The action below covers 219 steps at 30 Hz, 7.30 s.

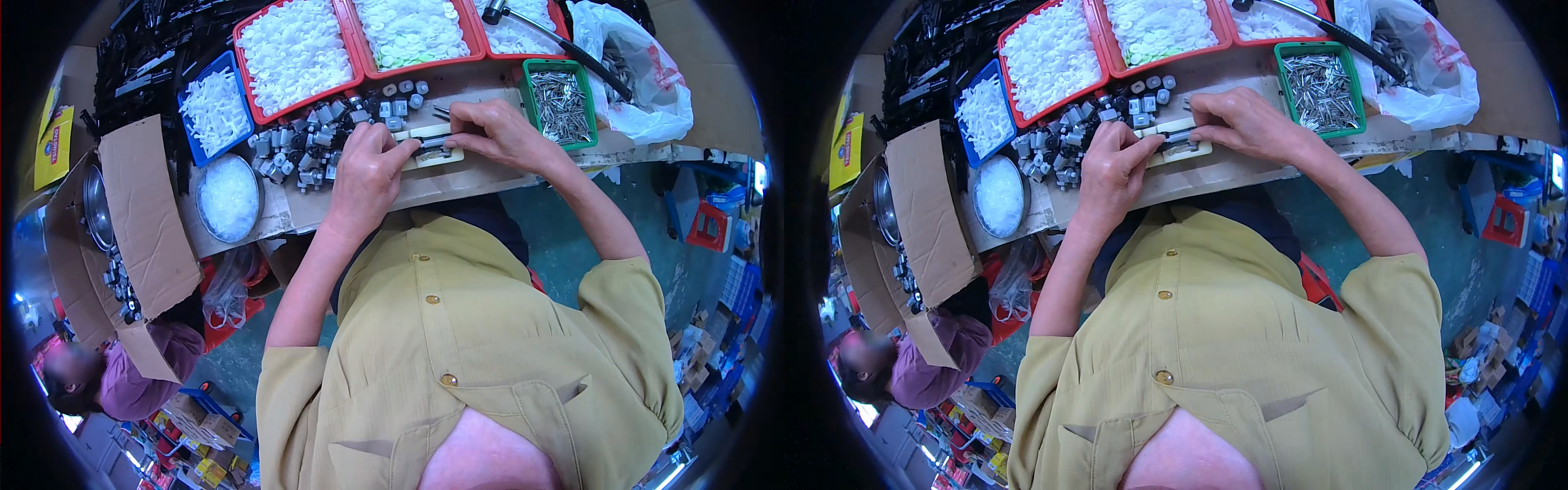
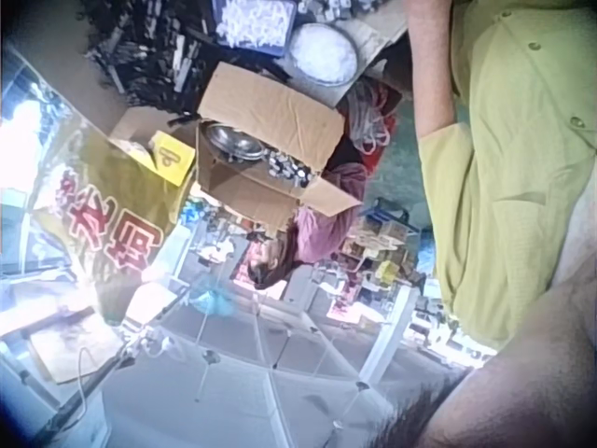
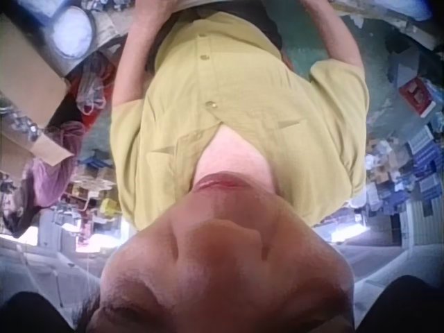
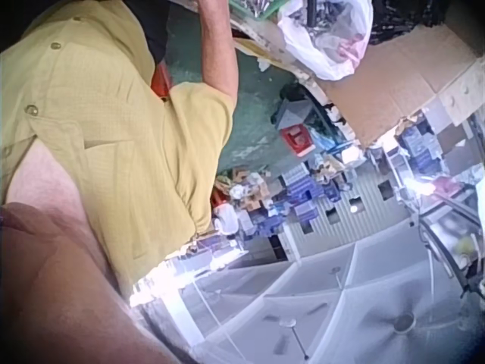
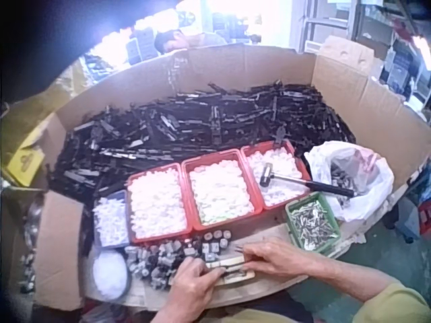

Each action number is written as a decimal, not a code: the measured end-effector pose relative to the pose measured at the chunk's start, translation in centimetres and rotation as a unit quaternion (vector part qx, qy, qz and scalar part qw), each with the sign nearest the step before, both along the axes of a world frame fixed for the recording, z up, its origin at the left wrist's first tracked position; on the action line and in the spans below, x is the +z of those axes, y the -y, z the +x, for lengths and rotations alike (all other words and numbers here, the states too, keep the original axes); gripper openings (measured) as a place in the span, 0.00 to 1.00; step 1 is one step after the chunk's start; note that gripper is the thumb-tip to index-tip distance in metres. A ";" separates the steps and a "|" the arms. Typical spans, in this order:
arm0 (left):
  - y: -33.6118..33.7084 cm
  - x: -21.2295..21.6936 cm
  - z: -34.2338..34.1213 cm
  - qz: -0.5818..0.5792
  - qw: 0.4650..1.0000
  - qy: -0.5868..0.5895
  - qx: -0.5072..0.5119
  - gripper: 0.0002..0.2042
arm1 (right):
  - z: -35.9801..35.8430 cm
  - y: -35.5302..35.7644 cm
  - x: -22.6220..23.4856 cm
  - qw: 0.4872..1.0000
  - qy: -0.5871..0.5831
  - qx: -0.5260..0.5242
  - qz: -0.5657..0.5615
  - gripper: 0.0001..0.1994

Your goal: The person assembles small lock mechanisms at a workbench. They pick up a metal lock body, insert a white plastic component, place a metal pin, and use a hammer to tap the pin into place. The person then uses pliers to adjust the pin and places the finished unit aside before repeating the process with new parts.

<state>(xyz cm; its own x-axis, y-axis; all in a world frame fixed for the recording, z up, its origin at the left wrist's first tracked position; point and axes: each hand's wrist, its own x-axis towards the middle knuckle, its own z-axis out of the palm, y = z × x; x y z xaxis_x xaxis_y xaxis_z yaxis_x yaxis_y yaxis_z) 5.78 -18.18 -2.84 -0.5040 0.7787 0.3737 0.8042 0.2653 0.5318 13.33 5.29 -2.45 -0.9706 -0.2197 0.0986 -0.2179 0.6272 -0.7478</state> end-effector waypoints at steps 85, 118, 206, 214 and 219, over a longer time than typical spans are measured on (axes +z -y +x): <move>7.7 3.3 0.5 0.069 0.980 0.003 0.184 0.13 | -0.3 5.8 2.8 0.962 -0.073 0.009 0.265 0.14; 0.7 -2.3 2.4 -0.151 0.942 -0.301 0.007 0.23 | -2.1 4.7 0.6 0.986 -0.108 0.040 0.124 0.13; 0.7 -1.1 2.4 -0.038 0.979 -0.190 0.065 0.20 | 1.7 -6.8 6.0 0.916 -0.147 -0.273 0.254 0.12; 0.5 0.0 1.0 -0.028 0.998 -0.054 0.023 0.24 | -0.5 -13.5 2.5 0.849 -0.145 -0.301 0.409 0.11; 0.5 3.7 0.5 0.133 0.960 0.240 0.051 0.26 | 2.5 -6.5 4.7 0.927 -0.145 -0.179 0.295 0.13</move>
<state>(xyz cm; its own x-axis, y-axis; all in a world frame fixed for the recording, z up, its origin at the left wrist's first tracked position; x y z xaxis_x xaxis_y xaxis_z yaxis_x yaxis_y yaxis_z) 6.31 -18.72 0.86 -0.7369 0.6250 0.2576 0.4265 0.1341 0.8945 15.79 11.82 2.28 -0.9434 0.0138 0.3314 -0.0541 0.9794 -0.1947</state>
